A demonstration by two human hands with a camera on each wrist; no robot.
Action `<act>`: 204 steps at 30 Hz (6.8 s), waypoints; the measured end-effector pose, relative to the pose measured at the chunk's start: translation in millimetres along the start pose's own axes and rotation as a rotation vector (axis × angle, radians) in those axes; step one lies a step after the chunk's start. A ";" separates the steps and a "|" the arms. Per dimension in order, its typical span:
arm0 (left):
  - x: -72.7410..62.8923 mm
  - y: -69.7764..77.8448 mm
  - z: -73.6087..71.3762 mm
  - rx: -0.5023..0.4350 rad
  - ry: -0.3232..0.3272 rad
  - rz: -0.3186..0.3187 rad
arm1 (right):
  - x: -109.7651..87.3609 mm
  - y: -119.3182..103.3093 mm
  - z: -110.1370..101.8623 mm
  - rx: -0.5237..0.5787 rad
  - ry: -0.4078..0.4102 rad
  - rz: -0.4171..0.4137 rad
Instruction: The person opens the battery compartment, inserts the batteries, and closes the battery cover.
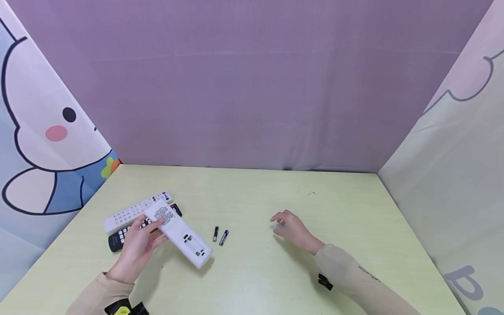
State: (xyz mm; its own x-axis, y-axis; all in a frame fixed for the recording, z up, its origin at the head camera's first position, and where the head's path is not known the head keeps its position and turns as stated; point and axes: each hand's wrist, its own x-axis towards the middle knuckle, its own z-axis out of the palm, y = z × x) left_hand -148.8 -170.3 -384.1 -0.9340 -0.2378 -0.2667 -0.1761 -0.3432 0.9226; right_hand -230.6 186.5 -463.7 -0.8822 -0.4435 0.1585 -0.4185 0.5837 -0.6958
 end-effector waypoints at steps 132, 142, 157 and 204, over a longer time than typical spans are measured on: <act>-1.3 -2.2 -3.8 -0.028 -0.032 -0.055 | 23.6 -107.4 52.9 0.019 -0.173 -0.209; -2.6 -5.3 2.0 -0.059 -0.039 -0.060 | 12.9 -122.2 46.8 0.052 -0.100 -0.227; -4.5 -4.5 12.2 -0.093 -0.034 -0.061 | 1.7 -131.5 49.0 0.041 0.098 -0.354; -7.8 -9.1 25.0 -0.129 -0.056 -0.053 | 4.0 -134.4 73.4 -0.181 0.458 -0.593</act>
State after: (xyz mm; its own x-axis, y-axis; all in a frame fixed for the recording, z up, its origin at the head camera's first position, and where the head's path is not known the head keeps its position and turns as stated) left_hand -147.7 -142.6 -383.4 -0.9410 -0.1659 -0.2948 -0.1877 -0.4690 0.8630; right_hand -162.0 56.3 -420.9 -0.4837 -0.4143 0.7709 -0.8435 0.4558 -0.2843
